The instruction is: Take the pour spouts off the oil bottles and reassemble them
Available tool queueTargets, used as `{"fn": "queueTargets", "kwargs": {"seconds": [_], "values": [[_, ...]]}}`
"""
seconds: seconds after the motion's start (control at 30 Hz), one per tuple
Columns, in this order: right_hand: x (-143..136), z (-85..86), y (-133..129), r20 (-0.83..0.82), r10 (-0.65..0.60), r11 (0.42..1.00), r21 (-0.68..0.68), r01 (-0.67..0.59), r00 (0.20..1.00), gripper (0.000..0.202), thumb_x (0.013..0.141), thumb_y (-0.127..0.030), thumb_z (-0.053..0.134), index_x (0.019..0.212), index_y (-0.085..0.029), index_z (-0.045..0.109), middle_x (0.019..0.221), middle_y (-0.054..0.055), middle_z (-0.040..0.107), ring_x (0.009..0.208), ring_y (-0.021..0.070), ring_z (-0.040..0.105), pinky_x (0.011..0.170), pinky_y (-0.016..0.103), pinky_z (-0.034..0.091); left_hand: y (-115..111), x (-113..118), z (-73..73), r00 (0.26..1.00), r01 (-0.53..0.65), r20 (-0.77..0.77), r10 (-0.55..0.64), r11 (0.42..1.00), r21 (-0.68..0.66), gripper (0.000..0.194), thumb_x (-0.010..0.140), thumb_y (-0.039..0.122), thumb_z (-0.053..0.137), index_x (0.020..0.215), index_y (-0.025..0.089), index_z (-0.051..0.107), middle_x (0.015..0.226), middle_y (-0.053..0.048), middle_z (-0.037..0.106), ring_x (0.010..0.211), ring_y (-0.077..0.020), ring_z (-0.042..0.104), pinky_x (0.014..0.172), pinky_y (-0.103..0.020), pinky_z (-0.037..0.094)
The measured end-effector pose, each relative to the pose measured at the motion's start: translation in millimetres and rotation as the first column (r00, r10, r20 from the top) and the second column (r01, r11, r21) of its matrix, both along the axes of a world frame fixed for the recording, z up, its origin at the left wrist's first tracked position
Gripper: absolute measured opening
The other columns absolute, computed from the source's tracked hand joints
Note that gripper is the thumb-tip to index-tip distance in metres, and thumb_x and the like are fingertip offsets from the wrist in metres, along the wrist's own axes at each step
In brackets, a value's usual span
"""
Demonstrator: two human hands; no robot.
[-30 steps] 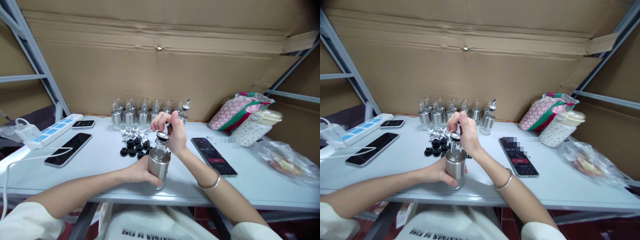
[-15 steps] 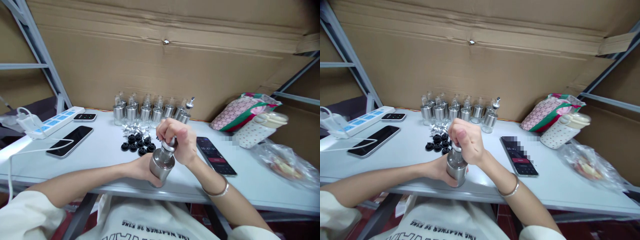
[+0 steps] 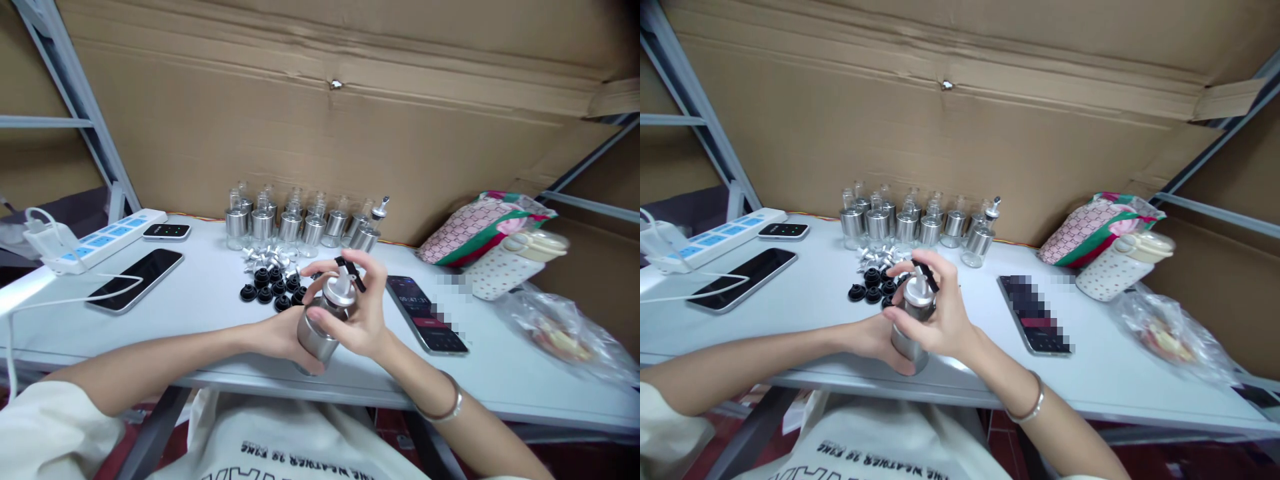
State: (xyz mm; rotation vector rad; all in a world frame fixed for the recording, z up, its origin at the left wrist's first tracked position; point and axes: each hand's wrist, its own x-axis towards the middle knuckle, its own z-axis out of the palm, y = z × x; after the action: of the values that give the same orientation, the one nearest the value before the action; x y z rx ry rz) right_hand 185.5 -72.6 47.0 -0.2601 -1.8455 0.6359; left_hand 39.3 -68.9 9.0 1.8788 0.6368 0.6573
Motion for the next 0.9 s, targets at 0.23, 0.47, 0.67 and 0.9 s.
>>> {"fn": "queueTargets", "kwargs": {"seconds": [0.23,0.47,0.67,0.9], "values": [[7.6,-16.7,-24.8,-0.006,-0.110,0.960,-0.262,0.104,0.994,0.032,0.095,-0.026,0.044,0.126,-0.031,0.036,0.096,0.004,0.058,0.092,0.0195,0.062,0.081,0.042,0.053,1.4,2.0,-5.2,0.991,0.102,0.103,-0.083,0.975,-0.196,0.076,0.057,0.027,0.082,0.124,0.016,0.048,0.119,-0.009,0.056,0.113,-0.0295,0.051,0.098,-0.044,0.041],[23.7,43.9,37.1,-0.151,-0.391,0.920,-0.071,0.385,0.908,0.024,0.091,-0.034,0.052,0.113,-0.030,0.042,0.089,0.000,0.055,0.083,0.0179,0.063,0.083,0.039,0.051,9.4,4.1,-19.6,0.969,0.180,0.231,-0.086,0.886,-0.427,0.057,0.070,0.016,0.074,0.116,0.017,0.041,0.097,-0.004,0.058,0.087,-0.0146,0.060,0.087,-0.035,0.044],[46.8,20.8,133.3,0.034,-0.717,0.695,-0.041,0.718,0.696,0.033,0.091,-0.038,0.044,0.119,-0.023,0.035,0.104,0.009,0.057,0.088,0.0218,0.065,0.088,0.043,0.047,8.5,2.5,-13.3,0.984,0.154,0.152,-0.095,0.884,-0.441,0.041,0.077,0.010,0.064,0.112,0.016,0.043,0.092,-0.002,0.057,0.083,-0.0109,0.057,0.084,-0.031,0.042],[41.2,-4.3,176.2,0.248,-0.762,0.593,-0.103,0.799,0.598,0.034,0.086,-0.025,0.041,0.119,-0.017,0.036,0.112,0.015,0.059,0.099,0.0234,0.062,0.092,0.040,0.045,9.0,3.1,-11.2,0.986,0.149,0.136,-0.097,0.882,-0.448,0.038,0.077,0.009,0.062,0.110,0.017,0.043,0.090,-0.001,0.057,0.081,-0.0111,0.058,0.081,-0.030,0.041]]}}
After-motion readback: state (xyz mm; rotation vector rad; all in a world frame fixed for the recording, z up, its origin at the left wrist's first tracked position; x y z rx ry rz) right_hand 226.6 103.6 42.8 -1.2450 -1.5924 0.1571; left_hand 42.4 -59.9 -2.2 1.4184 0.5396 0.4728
